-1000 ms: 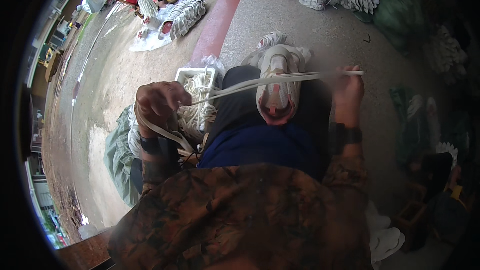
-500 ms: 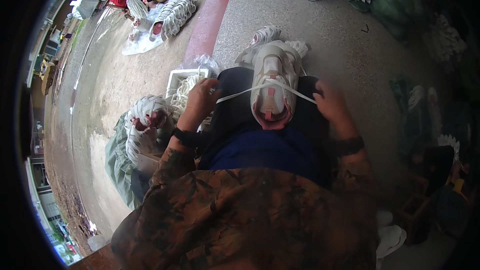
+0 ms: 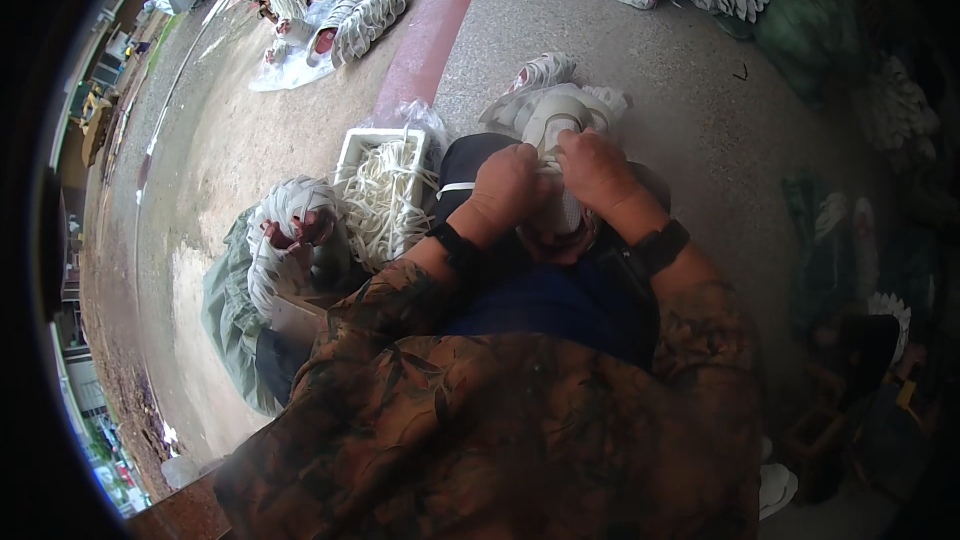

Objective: Lacing a white sneaker while sitting in a workshop.

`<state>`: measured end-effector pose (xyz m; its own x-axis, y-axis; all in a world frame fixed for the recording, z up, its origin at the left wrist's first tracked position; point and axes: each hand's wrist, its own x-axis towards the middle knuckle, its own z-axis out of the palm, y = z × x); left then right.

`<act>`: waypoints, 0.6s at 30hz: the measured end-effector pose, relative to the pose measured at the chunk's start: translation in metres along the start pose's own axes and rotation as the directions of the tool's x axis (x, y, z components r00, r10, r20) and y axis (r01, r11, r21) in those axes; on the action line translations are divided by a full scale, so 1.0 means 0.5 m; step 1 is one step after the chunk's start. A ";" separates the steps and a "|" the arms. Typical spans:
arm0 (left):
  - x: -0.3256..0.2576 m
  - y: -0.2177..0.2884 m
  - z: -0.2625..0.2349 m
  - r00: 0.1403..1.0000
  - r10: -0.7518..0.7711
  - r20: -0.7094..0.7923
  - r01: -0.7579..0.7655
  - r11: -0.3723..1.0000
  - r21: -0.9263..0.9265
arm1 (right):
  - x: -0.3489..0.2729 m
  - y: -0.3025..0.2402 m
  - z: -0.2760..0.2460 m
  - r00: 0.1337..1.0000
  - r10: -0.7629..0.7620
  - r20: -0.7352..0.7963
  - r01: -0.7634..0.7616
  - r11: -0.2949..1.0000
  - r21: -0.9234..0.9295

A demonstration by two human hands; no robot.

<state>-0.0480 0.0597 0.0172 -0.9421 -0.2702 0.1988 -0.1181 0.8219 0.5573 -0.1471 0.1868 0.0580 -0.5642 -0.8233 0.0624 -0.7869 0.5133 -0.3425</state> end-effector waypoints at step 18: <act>-0.003 0.002 -0.013 0.994 -0.067 0.085 0.068 0.998 -0.010 | 0.035 0.026 -0.021 0.913 -0.397 0.098 0.407 0.860 -0.307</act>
<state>-0.0448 0.0577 0.0228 -0.9553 -0.2808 0.0921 -0.1784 0.7965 0.5778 -0.1699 0.1816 0.0643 -0.1779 -0.9788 0.1012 -0.9834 0.1807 0.0184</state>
